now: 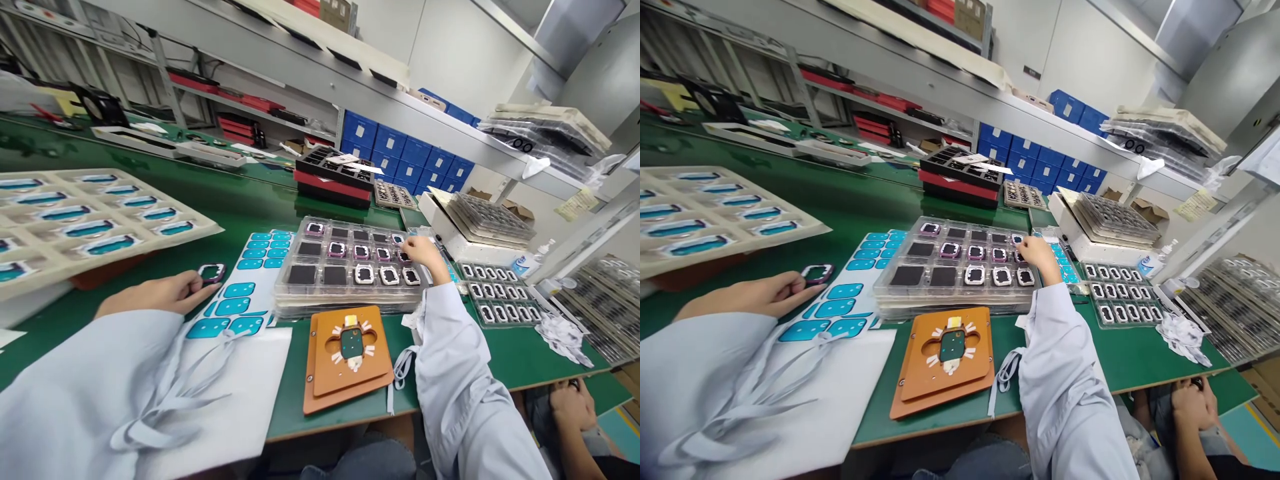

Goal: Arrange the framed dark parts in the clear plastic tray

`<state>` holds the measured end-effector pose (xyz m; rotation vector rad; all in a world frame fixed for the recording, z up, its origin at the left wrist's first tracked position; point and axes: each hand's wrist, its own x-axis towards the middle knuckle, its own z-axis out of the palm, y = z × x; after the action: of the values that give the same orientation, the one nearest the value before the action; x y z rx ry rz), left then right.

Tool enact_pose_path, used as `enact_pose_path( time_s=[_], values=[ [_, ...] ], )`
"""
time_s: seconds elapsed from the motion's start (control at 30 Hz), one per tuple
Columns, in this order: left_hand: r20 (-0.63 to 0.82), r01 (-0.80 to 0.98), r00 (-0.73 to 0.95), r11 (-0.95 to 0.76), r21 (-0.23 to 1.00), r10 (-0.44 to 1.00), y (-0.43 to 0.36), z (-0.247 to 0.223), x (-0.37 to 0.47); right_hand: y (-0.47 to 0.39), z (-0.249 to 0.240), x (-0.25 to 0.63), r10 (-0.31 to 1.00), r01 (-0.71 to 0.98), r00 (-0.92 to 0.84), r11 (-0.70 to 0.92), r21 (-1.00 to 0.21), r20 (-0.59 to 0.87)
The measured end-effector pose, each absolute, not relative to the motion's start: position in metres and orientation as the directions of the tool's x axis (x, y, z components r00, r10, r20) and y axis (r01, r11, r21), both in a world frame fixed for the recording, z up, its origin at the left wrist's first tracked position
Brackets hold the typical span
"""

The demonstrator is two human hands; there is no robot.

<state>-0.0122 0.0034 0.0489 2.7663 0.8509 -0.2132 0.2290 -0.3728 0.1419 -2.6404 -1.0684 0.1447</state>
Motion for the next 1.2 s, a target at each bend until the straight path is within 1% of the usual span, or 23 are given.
enact_pose_path(
  time_s=[0.1, 0.27, 0.47, 0.57, 0.7, 0.93, 1.0, 1.1, 1.2],
  values=[
    [-0.204, 0.574, 0.816, -0.798, 0.183, 0.54, -0.004, 0.055, -0.013, -0.358, 0.138, 0.212, 0.703, 0.695, 0.705, -0.658, -0.29, 0.095],
    [-0.193, 0.582, 0.811, -0.793, 0.177, 0.552, -0.01, 0.06, -0.013, -0.341, 0.133, 0.192, 0.735, 0.726, 0.671, -0.622, -0.293, 0.1],
    [-0.186, 0.593, 0.802, -0.793, 0.136, 0.568, -0.01, 0.057, -0.013, -0.34, 0.132, 0.204, 0.648, 0.651, 0.743, -0.644, -0.401, 0.166],
    [-0.171, 0.614, 0.788, -0.778, 0.136, 0.592, -0.011, 0.056, -0.013, -0.345, 0.133, 0.21, 0.602, 0.608, 0.781, -0.671, -0.423, 0.167],
    [-0.159, 0.652, 0.755, -0.754, 0.083, 0.636, -0.017, 0.061, -0.014, -0.351, 0.136, 0.211, 0.548, 0.574, 0.816, -0.735, -0.359, 0.183],
    [-0.182, 0.628, 0.772, -0.776, 0.066, 0.609, -0.017, 0.06, -0.016, -0.356, 0.133, 0.219, 0.494, 0.546, 0.835, -0.796, -0.26, 0.241],
    [-0.143, 0.595, 0.799, -0.802, 0.055, 0.584, -0.017, 0.057, -0.012, -0.357, 0.13, 0.226, 0.473, 0.533, 0.841, -0.81, -0.247, 0.263],
    [-0.038, 0.572, 0.82, -0.82, 0.023, 0.571, -0.018, 0.054, -0.001, -0.359, 0.124, 0.238, 0.445, 0.522, 0.84, -0.818, -0.24, 0.311],
    [0.031, 0.58, 0.813, -0.814, 0.041, 0.581, -0.012, 0.052, 0.014, -0.362, 0.115, 0.249, 0.433, 0.53, 0.824, -0.816, -0.229, 0.365]
  ],
)
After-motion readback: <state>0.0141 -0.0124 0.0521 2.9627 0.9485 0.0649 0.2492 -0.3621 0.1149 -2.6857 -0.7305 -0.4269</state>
